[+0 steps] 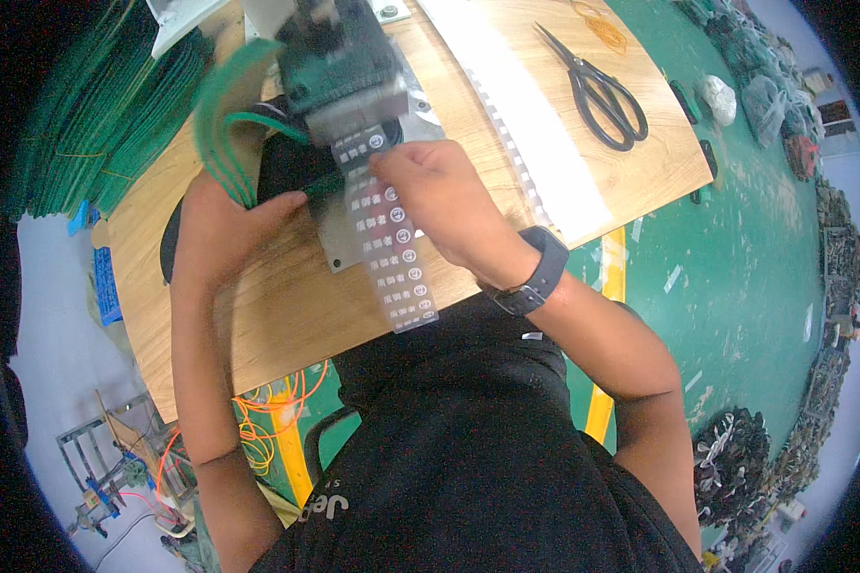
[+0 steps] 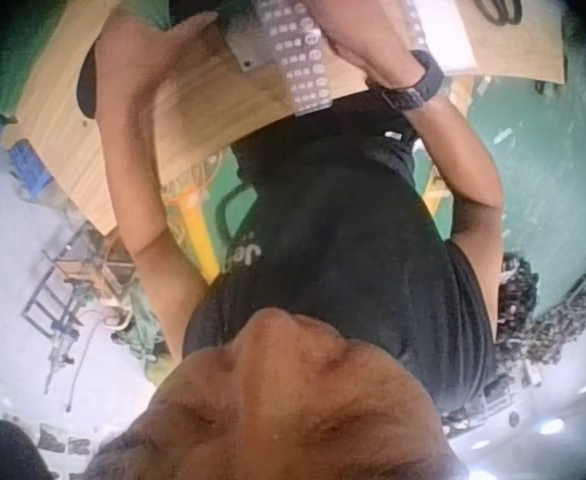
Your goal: The person places green shoe insoles into a press machine and applies labels from a strip using shears to cut the labels, then gathers and organizes the labeled insoles on the table.
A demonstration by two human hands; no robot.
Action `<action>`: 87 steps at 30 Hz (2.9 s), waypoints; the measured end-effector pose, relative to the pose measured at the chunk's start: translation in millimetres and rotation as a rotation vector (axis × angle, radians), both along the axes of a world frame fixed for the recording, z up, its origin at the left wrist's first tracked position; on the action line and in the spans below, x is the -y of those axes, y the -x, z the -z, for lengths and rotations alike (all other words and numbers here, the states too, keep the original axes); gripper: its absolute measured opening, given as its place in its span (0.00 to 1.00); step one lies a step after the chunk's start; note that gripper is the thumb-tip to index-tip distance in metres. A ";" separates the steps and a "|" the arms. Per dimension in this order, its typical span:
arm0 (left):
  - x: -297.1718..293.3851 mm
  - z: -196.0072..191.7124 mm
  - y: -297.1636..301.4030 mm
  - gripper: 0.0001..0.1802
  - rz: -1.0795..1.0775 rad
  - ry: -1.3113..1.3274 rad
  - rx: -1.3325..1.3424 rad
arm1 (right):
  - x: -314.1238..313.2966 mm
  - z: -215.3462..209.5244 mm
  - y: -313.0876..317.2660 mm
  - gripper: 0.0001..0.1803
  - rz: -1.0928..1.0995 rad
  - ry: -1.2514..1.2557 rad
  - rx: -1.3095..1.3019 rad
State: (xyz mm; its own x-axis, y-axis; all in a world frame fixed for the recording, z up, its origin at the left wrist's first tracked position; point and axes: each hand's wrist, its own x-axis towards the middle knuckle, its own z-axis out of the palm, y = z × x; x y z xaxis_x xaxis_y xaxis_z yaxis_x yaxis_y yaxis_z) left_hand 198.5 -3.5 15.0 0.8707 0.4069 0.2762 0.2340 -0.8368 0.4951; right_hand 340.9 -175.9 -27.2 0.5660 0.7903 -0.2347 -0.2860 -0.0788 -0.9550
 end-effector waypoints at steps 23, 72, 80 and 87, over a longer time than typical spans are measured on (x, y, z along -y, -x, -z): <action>-18.0 9.7 9.1 0.10 -0.281 0.560 0.413 | -7.0 -23.2 -1.1 0.14 -0.009 0.156 -0.209; 0.9 5.9 8.7 0.26 -0.202 0.365 0.160 | -5.3 -16.2 -1.9 0.17 -0.032 0.224 -0.058; 5.6 3.4 0.5 0.45 -0.116 -0.009 -0.166 | 0.8 -17.9 -3.0 0.16 0.029 0.108 -0.116; 9.5 -7.5 6.3 0.23 -0.188 0.178 -0.092 | 19.3 5.7 -9.5 0.11 0.183 0.012 -0.034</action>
State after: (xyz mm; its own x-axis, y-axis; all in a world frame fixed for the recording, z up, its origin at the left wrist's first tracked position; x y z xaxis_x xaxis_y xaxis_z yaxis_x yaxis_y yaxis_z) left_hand 192.3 -13.0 22.6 0.7935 0.5987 0.1092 0.4277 -0.6762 0.5998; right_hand 350.4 -195.2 -33.0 0.6913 0.6721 -0.2653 -0.3290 -0.0341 -0.9437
